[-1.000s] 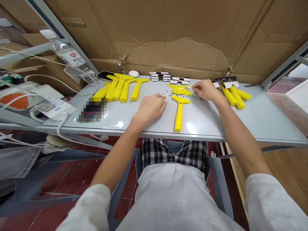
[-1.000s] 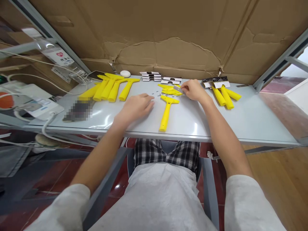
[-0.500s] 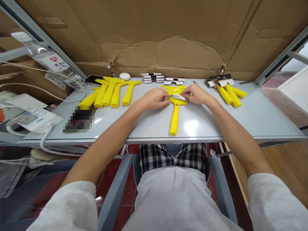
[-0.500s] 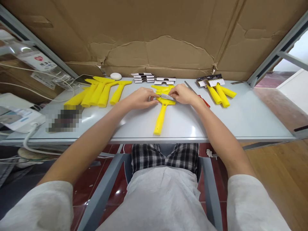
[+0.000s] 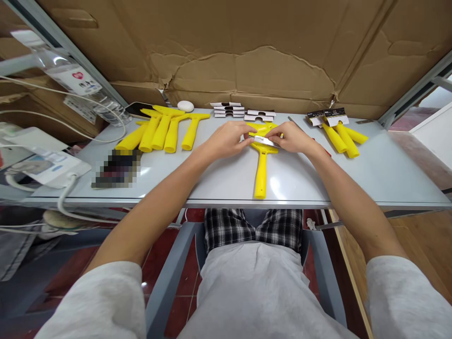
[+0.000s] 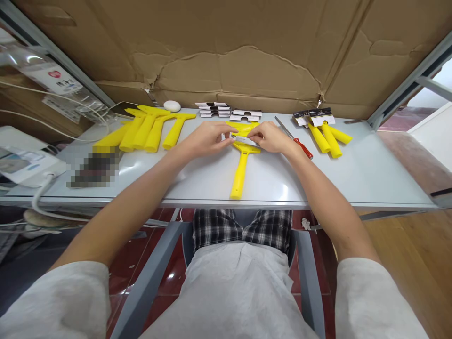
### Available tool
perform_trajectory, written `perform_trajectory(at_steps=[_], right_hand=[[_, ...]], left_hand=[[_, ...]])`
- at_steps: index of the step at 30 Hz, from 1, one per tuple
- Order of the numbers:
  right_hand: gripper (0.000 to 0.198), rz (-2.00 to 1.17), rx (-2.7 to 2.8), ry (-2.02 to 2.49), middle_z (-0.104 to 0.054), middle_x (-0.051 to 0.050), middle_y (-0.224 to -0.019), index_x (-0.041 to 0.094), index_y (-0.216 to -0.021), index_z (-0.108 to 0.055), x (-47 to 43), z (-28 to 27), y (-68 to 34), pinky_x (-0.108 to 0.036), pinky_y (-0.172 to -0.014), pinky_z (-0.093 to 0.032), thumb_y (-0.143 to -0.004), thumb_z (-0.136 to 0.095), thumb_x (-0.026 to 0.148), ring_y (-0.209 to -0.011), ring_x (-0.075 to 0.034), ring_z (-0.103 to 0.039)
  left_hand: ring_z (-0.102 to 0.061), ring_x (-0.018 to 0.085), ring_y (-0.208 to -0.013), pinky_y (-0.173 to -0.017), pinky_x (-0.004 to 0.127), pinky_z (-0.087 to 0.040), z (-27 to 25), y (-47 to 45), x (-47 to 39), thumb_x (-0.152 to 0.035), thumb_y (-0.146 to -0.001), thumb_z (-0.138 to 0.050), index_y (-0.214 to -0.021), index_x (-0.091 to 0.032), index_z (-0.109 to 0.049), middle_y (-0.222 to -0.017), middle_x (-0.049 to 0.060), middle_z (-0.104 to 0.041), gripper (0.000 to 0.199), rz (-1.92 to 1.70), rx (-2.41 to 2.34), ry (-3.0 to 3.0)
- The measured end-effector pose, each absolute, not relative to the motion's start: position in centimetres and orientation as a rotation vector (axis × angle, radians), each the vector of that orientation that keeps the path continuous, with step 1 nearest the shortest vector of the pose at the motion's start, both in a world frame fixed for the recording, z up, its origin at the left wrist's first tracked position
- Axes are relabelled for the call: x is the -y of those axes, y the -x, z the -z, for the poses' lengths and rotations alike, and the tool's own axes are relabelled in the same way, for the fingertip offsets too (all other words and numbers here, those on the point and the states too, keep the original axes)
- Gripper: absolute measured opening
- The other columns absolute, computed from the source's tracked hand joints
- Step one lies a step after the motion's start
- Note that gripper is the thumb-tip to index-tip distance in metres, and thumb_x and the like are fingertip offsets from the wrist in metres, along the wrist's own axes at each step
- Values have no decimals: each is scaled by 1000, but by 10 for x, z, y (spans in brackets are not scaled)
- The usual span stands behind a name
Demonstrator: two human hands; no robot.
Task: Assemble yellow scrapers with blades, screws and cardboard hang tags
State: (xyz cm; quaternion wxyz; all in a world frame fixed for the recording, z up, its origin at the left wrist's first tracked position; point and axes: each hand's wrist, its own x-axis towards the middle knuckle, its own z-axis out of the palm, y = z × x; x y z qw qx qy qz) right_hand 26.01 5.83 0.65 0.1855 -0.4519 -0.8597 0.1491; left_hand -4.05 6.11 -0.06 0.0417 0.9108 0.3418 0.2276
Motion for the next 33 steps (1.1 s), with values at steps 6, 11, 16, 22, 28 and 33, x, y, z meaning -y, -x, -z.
perform_trajectory(at_steps=[6, 11, 16, 22, 28, 33], right_hand=[[43, -488, 2381, 1323, -84, -5, -106, 13, -130, -95, -50, -15, -254, -22, -90, -39, -108, -60, 24, -86, -6, -58], [47, -573, 2338, 1325, -81, -6, -101, 13, -143, -90, -48, -16, -254, -22, -90, -41, -112, -62, 34, -85, -6, -57], [50, -764, 2302, 1284, -83, -9, -125, 13, -138, -88, -49, -18, -260, -21, -89, -51, -92, -87, 35, -93, -7, -68], [46, -771, 2365, 1348, -84, -7, -121, 12, -128, -92, -45, -27, -266, -22, -93, -57, -82, -92, 21, -95, -8, -74], [49, -733, 2451, 1466, -85, -5, -116, 15, -137, -93, -42, -32, -265, -21, -94, -53, -87, -94, 18, -93, -7, -73], [46, -717, 2479, 1465, -86, -3, -123, 20, -137, -95, -40, -34, -264, -20, -99, -54, -92, -91, 14, -97, -7, -74]], left_hand=[[-83, 29, -105, -104, 43, -62, 7, 32, -62, -33, -109, -70, -138, -18, -91, -124, 15, -92, 39, -784, -971, -2685], [-82, 27, -98, -100, 42, -63, 10, 32, -68, -31, -107, -74, -133, -20, -94, -123, 15, -93, 35, -790, -1027, -2603], [-80, 26, -97, -99, 41, -63, 7, 38, -73, -32, -107, -72, -131, -19, -95, -125, 14, -93, 35, -752, -1042, -2584], [-80, 27, -100, -103, 42, -63, 7, 38, -73, -31, -108, -71, -133, -18, -95, -127, 15, -93, 37, -701, -1061, -2574], [-81, 28, -103, -106, 42, -62, 6, 37, -72, -31, -110, -68, -139, -15, -93, -124, 17, -92, 42, -593, -1063, -2615], [-80, 31, -109, -110, 44, -60, 3, 39, -71, -35, -112, -63, -140, -15, -94, -123, 16, -92, 46, -530, -1058, -2671]])
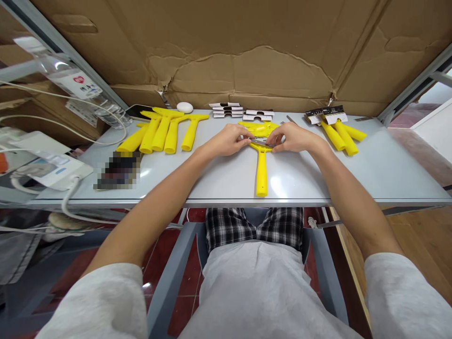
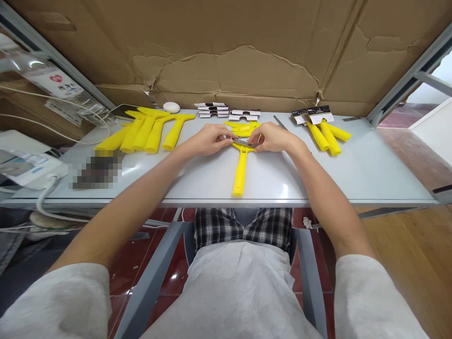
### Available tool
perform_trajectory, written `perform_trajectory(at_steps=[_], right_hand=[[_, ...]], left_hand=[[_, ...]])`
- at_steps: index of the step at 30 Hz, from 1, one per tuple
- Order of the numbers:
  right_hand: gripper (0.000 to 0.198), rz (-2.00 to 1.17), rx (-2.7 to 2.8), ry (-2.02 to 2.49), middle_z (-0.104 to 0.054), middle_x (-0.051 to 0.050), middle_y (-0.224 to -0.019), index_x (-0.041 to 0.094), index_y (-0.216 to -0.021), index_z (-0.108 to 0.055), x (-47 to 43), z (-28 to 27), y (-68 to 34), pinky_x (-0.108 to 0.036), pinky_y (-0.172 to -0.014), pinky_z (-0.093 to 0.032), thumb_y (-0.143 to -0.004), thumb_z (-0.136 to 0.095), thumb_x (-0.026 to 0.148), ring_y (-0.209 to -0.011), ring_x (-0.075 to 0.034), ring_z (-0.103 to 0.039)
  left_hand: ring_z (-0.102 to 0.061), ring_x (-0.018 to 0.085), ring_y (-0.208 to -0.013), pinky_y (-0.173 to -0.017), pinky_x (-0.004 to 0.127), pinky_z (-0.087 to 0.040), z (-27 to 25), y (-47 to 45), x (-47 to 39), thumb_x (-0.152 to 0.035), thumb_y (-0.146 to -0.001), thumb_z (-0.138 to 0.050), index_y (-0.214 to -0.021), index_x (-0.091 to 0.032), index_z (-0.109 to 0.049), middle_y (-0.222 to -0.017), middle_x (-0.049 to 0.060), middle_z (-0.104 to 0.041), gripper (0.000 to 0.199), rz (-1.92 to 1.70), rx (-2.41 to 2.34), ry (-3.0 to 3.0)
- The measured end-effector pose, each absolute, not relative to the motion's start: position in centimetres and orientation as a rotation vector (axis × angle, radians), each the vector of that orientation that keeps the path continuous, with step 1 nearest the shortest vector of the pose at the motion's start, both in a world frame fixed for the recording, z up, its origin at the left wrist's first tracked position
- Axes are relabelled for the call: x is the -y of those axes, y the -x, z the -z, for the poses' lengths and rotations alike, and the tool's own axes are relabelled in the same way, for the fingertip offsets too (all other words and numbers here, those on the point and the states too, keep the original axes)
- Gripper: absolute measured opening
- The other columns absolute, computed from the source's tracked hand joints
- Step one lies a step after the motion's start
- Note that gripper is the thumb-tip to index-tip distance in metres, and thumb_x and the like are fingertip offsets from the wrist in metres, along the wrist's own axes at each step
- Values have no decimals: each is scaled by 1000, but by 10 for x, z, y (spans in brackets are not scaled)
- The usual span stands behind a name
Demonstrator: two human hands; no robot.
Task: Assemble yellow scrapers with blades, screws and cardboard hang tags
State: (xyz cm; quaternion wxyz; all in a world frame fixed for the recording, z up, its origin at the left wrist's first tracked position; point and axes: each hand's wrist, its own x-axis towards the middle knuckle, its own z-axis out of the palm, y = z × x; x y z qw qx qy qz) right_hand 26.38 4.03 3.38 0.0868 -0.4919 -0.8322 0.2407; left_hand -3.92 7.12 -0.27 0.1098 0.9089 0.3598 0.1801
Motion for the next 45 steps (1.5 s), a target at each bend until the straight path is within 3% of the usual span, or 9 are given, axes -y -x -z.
perform_trajectory(at_steps=[4, 12, 21, 28, 36, 45], right_hand=[[45, -711, 2482, 1488, -86, -3, -124, 22, -139, -94, -41, -33, -265, -22, -103, -56, -94, -91, 17, -99, -8, -75], [41, -667, 2533, 1456, -86, -4, -116, 22, -136, -96, -43, -32, -267, -25, -108, -54, -95, -89, 24, -100, -9, -75], [39, -676, 2547, 1389, -85, -4, -128, 25, -137, -96, -47, -27, -268, -21, -104, -51, -99, -87, 24, -101, -8, -71], [42, -624, 2591, 1364, -84, -4, -130, 27, -143, -94, -46, -27, -267, -21, -102, -48, -102, -82, 24, -99, -7, -68], [50, -616, 2608, 1387, -82, -4, -137, 32, -150, -91, -41, -32, -264, -21, -103, -48, -103, -80, 19, -99, -6, -69], [34, -585, 2540, 1563, -84, -5, -125, 22, -130, -96, -34, -42, -264, -22, -103, -51, -98, -88, 18, -100, -7, -71]], left_hand=[[-80, 29, -104, -105, 42, -60, 2, 41, -72, -37, -111, -64, -144, -15, -92, -122, 16, -92, 49, -533, -1020, -2661], [-77, 26, -97, -98, 38, -58, 4, 45, -76, -40, -109, -67, -134, -19, -95, -117, 14, -91, 43, -551, -965, -2668], [-74, 24, -96, -96, 37, -56, 3, 44, -75, -36, -106, -72, -121, -22, -98, -114, 11, -87, 33, -545, -967, -2655], [-72, 24, -91, -93, 38, -55, 1, 46, -75, -46, -103, -75, -134, -19, -95, -117, 13, -88, 45, -559, -929, -2664], [-75, 23, -89, -88, 35, -55, -1, 49, -76, -50, -103, -79, -127, -23, -97, -117, 11, -91, 41, -523, -893, -2633], [-72, 22, -86, -93, 37, -55, 0, 48, -76, -42, -102, -82, -124, -23, -97, -116, 11, -88, 33, -553, -905, -2634]])
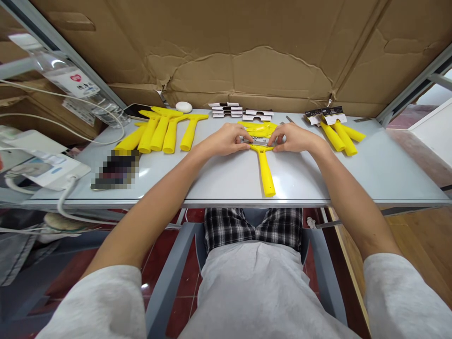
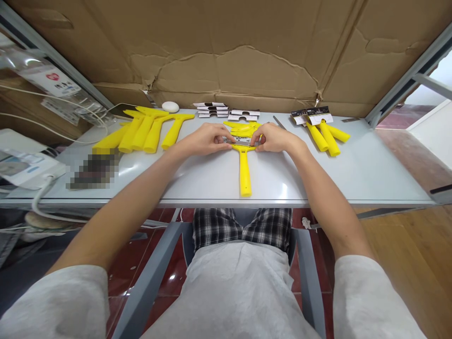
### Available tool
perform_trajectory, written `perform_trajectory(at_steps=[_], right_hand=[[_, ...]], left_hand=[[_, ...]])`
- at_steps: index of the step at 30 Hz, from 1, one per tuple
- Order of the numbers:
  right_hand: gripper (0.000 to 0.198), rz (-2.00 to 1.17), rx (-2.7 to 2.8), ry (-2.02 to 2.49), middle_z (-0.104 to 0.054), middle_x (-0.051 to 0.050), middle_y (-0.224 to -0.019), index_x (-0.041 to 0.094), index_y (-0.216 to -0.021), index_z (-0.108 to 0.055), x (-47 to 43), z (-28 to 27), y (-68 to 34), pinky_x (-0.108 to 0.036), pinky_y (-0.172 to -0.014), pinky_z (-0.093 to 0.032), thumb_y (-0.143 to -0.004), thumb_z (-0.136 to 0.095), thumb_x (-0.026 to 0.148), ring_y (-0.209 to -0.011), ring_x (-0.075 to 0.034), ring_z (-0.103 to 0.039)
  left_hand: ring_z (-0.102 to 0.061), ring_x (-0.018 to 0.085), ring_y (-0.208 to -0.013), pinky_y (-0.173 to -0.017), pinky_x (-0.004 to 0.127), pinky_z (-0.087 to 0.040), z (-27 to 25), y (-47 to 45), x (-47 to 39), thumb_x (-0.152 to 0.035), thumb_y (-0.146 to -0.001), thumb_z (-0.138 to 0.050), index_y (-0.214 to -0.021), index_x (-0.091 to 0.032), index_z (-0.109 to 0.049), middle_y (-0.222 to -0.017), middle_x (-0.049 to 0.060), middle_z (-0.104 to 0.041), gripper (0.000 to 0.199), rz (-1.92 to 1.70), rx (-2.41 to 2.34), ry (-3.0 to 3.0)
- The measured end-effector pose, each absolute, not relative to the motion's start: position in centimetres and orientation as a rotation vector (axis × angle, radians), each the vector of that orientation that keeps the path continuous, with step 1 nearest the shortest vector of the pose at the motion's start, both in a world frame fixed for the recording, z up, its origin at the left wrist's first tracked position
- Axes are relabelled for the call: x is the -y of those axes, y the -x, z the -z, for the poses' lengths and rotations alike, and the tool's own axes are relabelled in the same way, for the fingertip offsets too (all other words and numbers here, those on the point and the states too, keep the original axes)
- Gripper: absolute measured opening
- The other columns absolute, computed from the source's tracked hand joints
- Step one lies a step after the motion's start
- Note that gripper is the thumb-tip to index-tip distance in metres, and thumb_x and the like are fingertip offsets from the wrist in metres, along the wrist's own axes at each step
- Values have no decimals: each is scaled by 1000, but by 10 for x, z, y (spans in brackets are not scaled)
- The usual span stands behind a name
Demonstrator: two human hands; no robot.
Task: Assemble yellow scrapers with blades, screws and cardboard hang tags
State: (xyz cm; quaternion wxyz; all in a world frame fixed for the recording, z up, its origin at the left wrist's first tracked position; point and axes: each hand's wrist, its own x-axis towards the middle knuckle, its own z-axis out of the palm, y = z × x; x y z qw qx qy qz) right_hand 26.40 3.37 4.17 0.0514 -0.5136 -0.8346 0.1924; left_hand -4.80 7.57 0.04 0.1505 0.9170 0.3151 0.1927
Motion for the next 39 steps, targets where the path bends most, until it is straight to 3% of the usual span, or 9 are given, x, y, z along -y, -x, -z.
perform_trajectory(at_steps=[8, 25, 35, 39], right_hand=[[32, -558, 2539, 1598, -84, -6, -128, 21, -131, -96, -35, -41, -264, -26, -108, -57, -103, -82, 21, -102, -11, -74], [30, -520, 2535, 1605, -85, -5, -126, 23, -129, -97, -38, -38, -266, -29, -112, -62, -103, -81, 19, -103, -12, -77], [33, -519, 2541, 1546, -85, -6, -126, 22, -130, -96, -40, -36, -269, -28, -107, -62, -101, -82, 18, -99, -11, -76], [31, -465, 2518, 1537, -85, -6, -127, 22, -130, -96, -40, -39, -274, -31, -114, -62, -103, -79, 25, -102, -13, -77]], left_hand=[[-72, 23, -90, -93, 38, -56, 1, 49, -77, -45, -104, -81, -121, -25, -97, -111, 11, -85, 31, -561, -885, -2644], [-75, 25, -94, -93, 42, -60, 5, 49, -78, -43, -104, -77, -114, -26, -99, -125, 13, -84, 30, -640, -906, -2661], [-77, 25, -94, -91, 42, -61, 5, 49, -79, -44, -102, -78, -112, -25, -98, -122, 12, -86, 29, -663, -893, -2665], [-79, 26, -92, -99, 45, -64, 1, 52, -82, -48, -100, -80, -114, -24, -96, -112, 10, -88, 33, -721, -966, -2672]])
